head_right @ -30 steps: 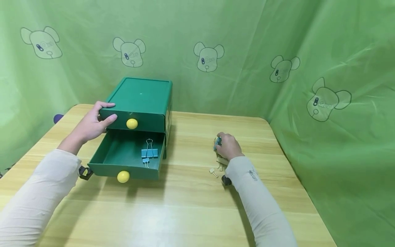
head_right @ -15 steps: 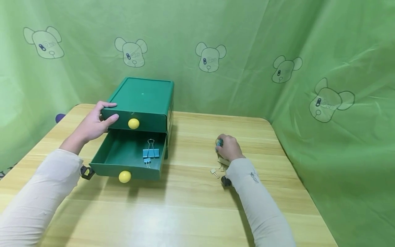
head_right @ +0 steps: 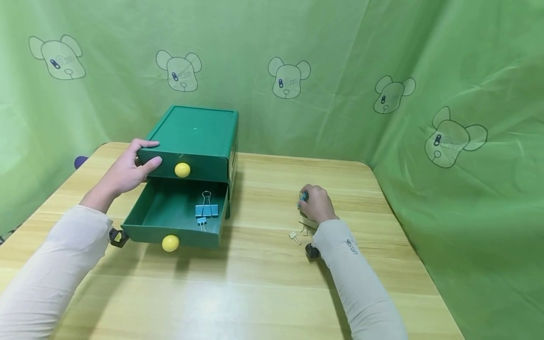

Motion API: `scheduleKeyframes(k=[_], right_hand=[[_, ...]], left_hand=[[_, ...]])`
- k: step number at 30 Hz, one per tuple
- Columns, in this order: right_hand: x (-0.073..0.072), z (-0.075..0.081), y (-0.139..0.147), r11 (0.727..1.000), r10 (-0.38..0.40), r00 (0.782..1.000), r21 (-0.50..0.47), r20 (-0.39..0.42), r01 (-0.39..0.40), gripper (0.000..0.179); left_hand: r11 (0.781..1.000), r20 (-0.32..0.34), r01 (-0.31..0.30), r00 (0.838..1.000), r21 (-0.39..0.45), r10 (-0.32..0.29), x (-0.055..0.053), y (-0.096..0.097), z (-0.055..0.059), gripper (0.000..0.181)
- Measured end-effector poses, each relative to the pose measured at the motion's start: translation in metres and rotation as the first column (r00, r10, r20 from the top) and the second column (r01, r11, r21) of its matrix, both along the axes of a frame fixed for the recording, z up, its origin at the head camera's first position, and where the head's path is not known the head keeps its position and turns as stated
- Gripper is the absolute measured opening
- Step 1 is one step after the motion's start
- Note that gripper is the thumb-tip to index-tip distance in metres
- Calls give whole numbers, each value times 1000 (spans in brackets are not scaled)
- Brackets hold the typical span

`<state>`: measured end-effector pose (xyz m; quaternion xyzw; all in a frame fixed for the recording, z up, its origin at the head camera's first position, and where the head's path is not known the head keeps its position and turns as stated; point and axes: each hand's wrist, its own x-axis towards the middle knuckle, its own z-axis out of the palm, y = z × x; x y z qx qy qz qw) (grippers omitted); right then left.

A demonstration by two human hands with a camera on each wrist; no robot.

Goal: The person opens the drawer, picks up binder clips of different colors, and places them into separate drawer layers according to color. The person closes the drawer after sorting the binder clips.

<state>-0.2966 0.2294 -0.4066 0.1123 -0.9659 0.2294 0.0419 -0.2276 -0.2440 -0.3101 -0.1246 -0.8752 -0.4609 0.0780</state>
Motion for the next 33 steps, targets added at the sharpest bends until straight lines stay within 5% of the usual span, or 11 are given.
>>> scheduleKeyframes(k=[20, 33], right_hand=[[16, 14, -15, 994, -31, 991, -104, -130, 18, 31], [24, 29, -42, 992, 52, 985, -103, -166, -69, 34]], left_hand=[[1000, 9, -9, 1000, -8, 9, 1, 0, 1, 56], [1000, 13, 8, 1000, -7, -7, 2, -1, 3, 56]])
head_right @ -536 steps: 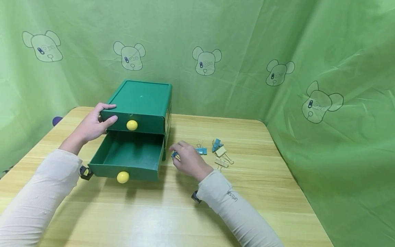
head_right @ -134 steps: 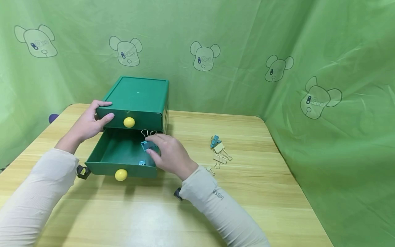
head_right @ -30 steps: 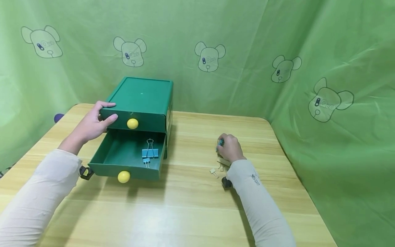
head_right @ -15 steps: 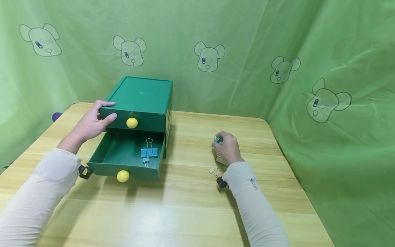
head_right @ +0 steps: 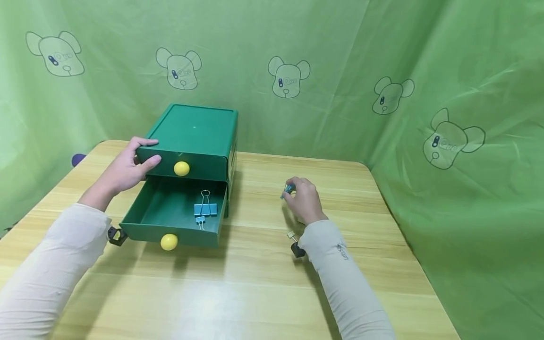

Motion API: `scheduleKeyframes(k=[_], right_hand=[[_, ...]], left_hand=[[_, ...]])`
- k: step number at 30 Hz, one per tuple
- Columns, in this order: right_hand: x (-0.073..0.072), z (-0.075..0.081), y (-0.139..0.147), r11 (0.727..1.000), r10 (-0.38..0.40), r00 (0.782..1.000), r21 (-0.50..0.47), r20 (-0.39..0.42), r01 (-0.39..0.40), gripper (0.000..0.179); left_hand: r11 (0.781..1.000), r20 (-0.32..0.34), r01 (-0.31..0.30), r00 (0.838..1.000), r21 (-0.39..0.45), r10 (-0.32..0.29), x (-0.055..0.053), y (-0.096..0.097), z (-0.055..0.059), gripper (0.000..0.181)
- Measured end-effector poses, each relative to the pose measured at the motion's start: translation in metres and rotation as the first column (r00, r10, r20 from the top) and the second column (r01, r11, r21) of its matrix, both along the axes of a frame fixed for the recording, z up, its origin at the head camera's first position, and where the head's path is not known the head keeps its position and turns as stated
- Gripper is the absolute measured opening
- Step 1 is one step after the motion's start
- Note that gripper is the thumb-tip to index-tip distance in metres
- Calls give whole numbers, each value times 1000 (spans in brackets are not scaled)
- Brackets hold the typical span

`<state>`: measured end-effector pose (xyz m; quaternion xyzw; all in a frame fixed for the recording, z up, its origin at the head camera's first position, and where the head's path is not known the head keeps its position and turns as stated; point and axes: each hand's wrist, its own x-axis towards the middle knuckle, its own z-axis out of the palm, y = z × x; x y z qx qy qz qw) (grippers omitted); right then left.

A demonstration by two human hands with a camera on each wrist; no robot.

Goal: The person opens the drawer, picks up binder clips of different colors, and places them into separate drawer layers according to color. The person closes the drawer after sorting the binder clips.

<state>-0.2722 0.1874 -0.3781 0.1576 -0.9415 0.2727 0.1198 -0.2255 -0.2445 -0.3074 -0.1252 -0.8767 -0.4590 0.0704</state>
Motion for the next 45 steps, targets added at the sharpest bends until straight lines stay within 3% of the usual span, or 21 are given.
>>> scheduleKeyframes(k=[16, 26, 32, 45], right_hand=[[12, 14, -9, 998, 64, 982, 38, -179, -58, 29], [22, 9, -5, 999, 35, 967, -21, -254, -41, 27], [26, 7, 0, 998, 10, 967, -59, -255, -26, 27], [39, 9, -1, 992, 95, 932, -50, -350, -119, 26]], left_hand=[[1000, -2, -6, 1000, -3, 6, -1, 0, 0, 56], [1000, -11, -14, 1000, -13, 14, -2, 1, -1, 55], [1000, -6, -15, 1000, -9, 15, -1, 1, -1, 55], [1000, -16, -15, 1000, 1, 15, -2, 0, -3, 54]])
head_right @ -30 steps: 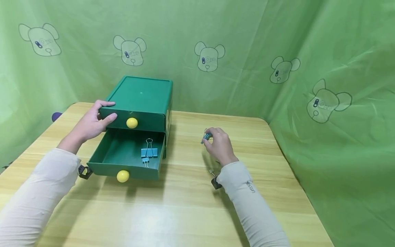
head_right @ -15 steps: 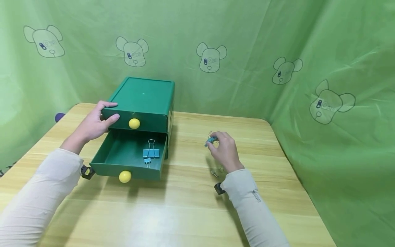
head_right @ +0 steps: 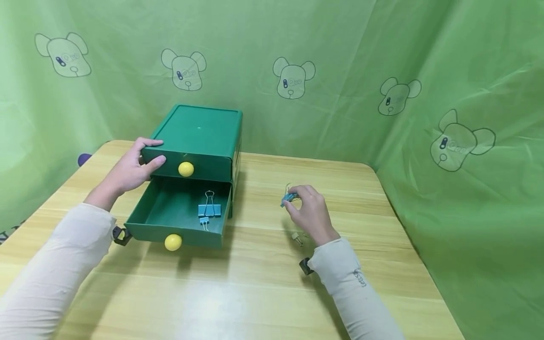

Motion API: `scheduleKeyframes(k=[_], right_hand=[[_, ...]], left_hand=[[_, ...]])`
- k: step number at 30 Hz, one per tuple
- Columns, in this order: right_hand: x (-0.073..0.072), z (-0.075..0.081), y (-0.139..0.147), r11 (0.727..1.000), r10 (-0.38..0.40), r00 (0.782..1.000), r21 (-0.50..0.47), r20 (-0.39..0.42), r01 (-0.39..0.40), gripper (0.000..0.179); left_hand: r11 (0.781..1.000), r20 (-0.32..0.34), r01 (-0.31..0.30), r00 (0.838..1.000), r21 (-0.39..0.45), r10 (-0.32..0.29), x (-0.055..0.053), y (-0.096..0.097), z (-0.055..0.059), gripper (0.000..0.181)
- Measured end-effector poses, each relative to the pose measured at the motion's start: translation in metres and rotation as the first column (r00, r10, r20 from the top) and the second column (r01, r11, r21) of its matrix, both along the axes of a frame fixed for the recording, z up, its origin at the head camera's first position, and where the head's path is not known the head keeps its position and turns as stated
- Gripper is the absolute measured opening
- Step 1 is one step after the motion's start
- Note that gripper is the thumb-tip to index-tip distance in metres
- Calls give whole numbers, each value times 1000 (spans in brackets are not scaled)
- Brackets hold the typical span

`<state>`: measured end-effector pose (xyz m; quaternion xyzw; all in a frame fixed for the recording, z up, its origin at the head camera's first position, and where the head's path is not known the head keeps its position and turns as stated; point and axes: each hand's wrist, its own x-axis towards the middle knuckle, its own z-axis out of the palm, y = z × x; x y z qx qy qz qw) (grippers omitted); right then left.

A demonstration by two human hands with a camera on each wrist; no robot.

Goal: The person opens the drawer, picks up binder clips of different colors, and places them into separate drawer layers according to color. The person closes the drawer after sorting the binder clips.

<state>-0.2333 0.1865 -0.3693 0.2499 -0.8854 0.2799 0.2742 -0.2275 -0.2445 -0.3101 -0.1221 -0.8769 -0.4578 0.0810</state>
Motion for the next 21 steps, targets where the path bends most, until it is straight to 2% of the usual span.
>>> scheduleKeyframes(k=[12, 21], right_hand=[[7, 2, 0, 999, 26, 999, 26, -31, -25, 27], [12, 11, -10, 998, 62, 994, 4, -85, -62, 27]], left_hand=[[1000, 9, 18, 1000, 7, -18, -2, 1, 0, 55], [1000, 14, -2, 1000, 8, 2, -1, 0, 0, 55]])
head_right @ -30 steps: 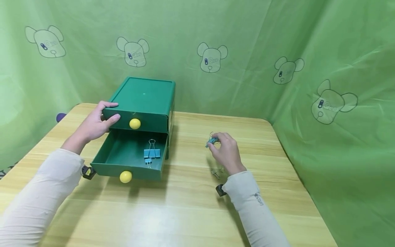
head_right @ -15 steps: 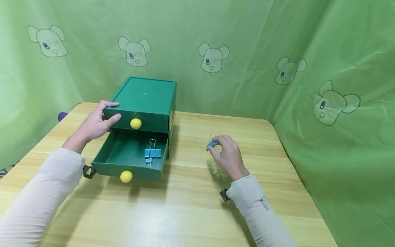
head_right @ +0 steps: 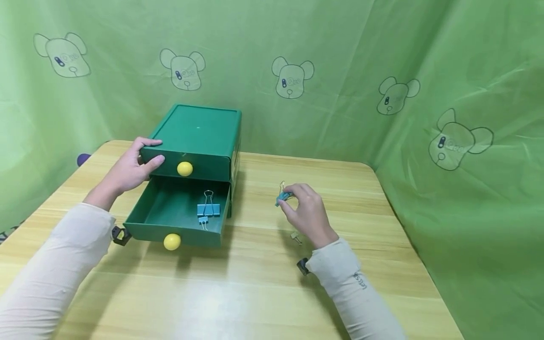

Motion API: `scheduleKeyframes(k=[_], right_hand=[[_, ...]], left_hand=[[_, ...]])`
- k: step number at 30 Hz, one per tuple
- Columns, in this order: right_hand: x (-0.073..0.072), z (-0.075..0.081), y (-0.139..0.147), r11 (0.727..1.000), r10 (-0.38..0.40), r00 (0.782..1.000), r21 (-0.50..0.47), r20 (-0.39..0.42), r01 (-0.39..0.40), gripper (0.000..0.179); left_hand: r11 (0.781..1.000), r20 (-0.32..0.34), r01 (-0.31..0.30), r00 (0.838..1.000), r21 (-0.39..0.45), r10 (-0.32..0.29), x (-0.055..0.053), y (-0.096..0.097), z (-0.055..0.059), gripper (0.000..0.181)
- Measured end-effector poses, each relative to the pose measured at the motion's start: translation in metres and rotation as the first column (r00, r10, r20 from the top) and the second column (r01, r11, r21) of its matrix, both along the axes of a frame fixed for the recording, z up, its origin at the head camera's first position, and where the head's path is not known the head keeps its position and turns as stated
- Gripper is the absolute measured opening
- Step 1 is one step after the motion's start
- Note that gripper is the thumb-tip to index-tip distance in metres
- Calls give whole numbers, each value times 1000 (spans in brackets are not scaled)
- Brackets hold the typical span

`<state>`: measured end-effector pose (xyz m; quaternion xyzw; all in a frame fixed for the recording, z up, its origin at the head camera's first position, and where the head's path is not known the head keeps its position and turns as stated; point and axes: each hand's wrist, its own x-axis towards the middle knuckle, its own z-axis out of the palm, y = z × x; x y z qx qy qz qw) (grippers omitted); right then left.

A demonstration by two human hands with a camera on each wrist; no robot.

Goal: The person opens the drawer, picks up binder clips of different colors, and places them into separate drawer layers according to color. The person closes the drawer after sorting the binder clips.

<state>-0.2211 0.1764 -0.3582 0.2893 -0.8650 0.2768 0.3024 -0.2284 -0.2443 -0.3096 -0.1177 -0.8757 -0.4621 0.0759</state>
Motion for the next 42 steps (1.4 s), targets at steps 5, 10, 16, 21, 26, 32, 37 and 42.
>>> scheduleKeyframes(k=[5, 10, 16, 21, 26, 32, 37, 42], right_hand=[[5, 7, -6, 999, 29, 999, -36, -31, -31, 27], [10, 13, -12, 997, 50, 998, -53, -49, -53, 26], [17, 18, -20, 995, 71, 996, -61, -59, -75, 27], [20, 22, -27, 990, 111, 989, -70, -97, -118, 28], [21, 27, -34, 987, 138, 983, -62, -117, -146, 28], [22, 32, -43, 984, 166, 980, -50, -107, -172, 25], [26, 36, -49, 979, 193, 974, -36, -121, -198, 25], [31, 39, -54, 979, 200, 971, -15, -131, -204, 25]], left_hand=[[1000, 0, -8, 1000, -3, 8, 0, 0, 0, 56], [1000, 6, -6, 1000, -2, 6, 1, 0, 1, 56], [1000, 9, 0, 1000, -6, 0, 2, 0, 0, 56], [1000, -12, 10, 1000, -5, -10, 2, 0, 0, 55], [1000, -15, 10, 1000, -1, -10, 2, -1, 1, 55], [1000, -18, 2, 1000, -5, -2, 0, -1, 0, 55], [1000, -18, -3, 1000, -5, 3, -1, -1, -2, 54], [1000, -15, -4, 1000, -4, 4, -1, -1, -2, 55]])
